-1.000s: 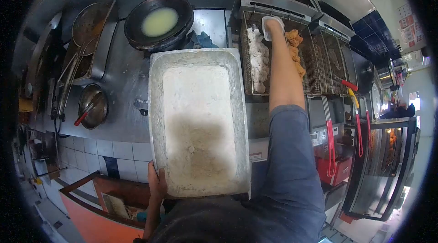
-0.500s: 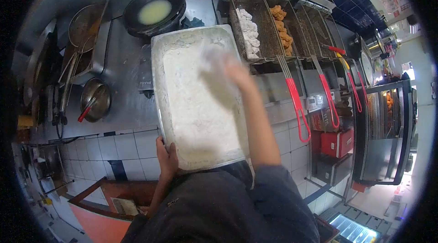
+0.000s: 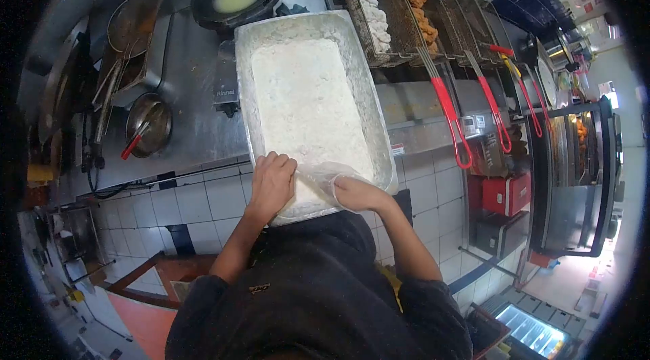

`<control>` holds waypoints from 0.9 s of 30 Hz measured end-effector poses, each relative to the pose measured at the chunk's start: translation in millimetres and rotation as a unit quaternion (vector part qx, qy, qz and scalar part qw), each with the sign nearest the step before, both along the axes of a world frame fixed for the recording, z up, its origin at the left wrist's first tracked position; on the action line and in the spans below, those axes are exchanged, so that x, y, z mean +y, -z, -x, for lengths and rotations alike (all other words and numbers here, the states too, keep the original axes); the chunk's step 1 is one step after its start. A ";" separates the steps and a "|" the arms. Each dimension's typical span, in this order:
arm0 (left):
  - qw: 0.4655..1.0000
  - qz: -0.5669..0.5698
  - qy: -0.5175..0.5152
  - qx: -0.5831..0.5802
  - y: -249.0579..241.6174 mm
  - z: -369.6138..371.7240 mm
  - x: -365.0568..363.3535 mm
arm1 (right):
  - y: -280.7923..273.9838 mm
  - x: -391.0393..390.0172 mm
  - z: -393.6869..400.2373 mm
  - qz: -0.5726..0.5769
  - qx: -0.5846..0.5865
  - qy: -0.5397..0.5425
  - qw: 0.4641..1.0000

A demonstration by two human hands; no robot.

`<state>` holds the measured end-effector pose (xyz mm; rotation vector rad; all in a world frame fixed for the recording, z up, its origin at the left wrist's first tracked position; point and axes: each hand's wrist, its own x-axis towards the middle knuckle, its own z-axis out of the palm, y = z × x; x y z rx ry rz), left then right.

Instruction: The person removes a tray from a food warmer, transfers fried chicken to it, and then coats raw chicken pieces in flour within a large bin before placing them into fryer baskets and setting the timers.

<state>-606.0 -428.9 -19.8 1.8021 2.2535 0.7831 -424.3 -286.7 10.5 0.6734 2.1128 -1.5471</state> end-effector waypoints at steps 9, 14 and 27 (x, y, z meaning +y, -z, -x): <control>0.997 0.057 -0.026 0.050 5.8 -2.0 -10.2 | -63.7 -25.5 -28.7 -0.255 0.178 0.097 0.945; 0.985 -0.004 -0.169 0.017 -10.6 -22.3 -48.1 | -42.9 1.8 -79.9 -0.368 0.001 0.264 0.892; 0.887 -0.176 -0.264 -0.337 -15.0 -133.9 51.4 | -55.0 193.4 -107.7 0.180 0.202 0.429 0.862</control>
